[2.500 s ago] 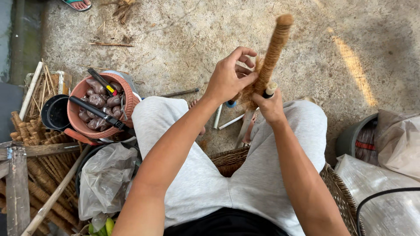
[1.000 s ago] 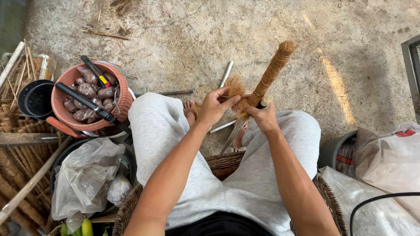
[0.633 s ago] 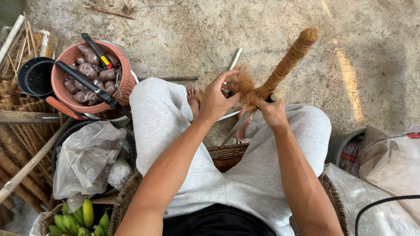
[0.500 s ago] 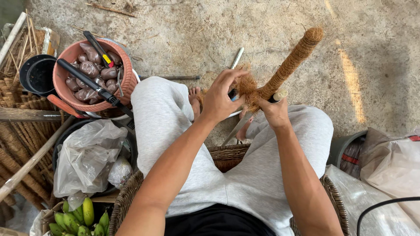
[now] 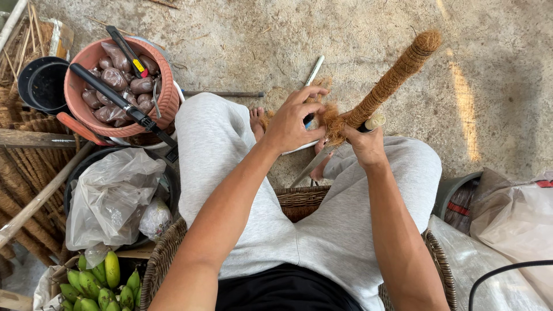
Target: The person is sitting on a low chair and wrapping fibrous material around a long white rod to create a broom head. They use their hands to gather and press the fibers onto the rod, working their way along its length.
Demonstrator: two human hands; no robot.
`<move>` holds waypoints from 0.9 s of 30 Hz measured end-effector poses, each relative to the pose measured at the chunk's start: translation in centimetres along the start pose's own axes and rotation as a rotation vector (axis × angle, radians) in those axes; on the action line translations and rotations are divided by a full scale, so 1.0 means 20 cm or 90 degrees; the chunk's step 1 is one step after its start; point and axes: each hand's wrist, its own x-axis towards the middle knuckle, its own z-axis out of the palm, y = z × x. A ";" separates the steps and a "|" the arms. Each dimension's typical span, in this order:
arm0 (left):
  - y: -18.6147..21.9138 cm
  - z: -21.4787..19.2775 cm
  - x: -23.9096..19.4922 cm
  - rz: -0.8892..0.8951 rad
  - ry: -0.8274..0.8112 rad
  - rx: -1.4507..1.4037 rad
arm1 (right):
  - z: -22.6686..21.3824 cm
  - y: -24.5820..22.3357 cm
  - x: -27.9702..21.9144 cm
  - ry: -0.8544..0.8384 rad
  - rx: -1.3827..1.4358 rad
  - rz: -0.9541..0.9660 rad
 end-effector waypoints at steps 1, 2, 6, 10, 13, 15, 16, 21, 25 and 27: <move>0.00 0.01 0.00 0.000 0.002 -0.028 | -0.01 0.00 0.00 0.000 -0.002 -0.005; 0.00 0.02 0.01 0.001 0.004 -0.056 | -0.01 0.00 0.00 -0.001 -0.005 -0.009; -0.02 0.02 0.01 -0.019 -0.023 -0.115 | -0.02 0.01 0.01 -0.027 0.021 -0.009; -0.03 0.02 0.00 -0.008 -0.033 -0.136 | -0.04 0.02 0.02 -0.016 -0.002 -0.012; -0.05 0.01 0.00 0.021 -0.020 -0.150 | -0.05 0.02 0.04 -0.012 0.011 -0.011; -0.07 0.00 0.00 0.059 -0.017 -0.183 | -0.06 0.02 0.04 -0.007 0.017 -0.002; -0.08 0.00 0.00 0.058 -0.019 -0.190 | -0.06 0.03 0.04 -0.003 0.019 0.000; -0.12 0.03 -0.01 -0.084 -0.027 -0.295 | -0.07 0.05 0.04 0.007 0.034 0.001; -0.12 0.12 0.00 -0.195 0.034 -0.452 | -0.07 0.05 0.05 -0.017 0.068 -0.028; -0.11 0.16 -0.02 -0.289 0.028 -0.389 | -0.06 0.04 0.04 -0.023 0.069 -0.037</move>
